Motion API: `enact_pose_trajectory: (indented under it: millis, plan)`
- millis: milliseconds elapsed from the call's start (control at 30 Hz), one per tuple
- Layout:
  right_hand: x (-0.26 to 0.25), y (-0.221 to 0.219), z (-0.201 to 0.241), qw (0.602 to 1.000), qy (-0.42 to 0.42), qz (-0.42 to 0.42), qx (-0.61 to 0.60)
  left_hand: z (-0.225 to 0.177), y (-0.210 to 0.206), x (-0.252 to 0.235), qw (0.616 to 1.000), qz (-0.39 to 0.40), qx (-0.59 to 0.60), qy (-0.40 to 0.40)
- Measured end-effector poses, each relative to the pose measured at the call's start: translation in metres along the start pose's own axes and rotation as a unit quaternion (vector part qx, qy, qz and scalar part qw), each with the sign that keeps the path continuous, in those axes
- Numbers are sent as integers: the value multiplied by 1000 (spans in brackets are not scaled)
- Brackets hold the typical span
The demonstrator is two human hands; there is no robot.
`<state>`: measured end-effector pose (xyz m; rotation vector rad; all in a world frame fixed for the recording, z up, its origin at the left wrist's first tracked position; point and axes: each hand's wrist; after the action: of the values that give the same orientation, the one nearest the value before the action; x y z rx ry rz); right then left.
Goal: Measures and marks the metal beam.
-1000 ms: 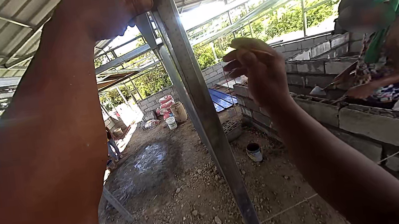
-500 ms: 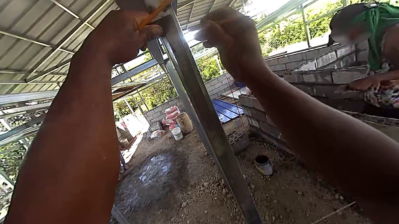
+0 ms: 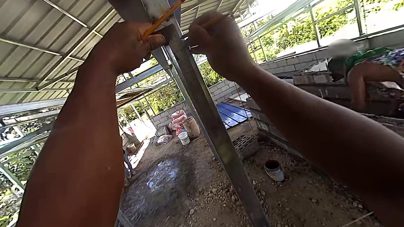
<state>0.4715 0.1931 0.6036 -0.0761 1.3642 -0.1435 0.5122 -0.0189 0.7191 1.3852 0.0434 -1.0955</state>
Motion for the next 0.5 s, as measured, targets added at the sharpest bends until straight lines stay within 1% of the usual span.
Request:
enact_pose_trajectory:
  millis: [100,433,500]
  plan:
    - [1,0,3,1000,-14,5,14,-1,1,1,1000,2,5,5]
    - [-1,2,8,997,6,24,74,-1,0,1,1000,-1,-1,10]
    - [-1,2,13,994,2,26,110,-2,0,1,1000,-2,4,12]
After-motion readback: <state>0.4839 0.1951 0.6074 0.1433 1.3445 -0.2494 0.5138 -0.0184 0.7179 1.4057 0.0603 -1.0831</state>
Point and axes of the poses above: each hand's wrist, its own x-axis away from the middle knuckle, its own y-axis out of the back of the hand, z = x × y, and after that the axes turned 1 degree about -z, right-handed
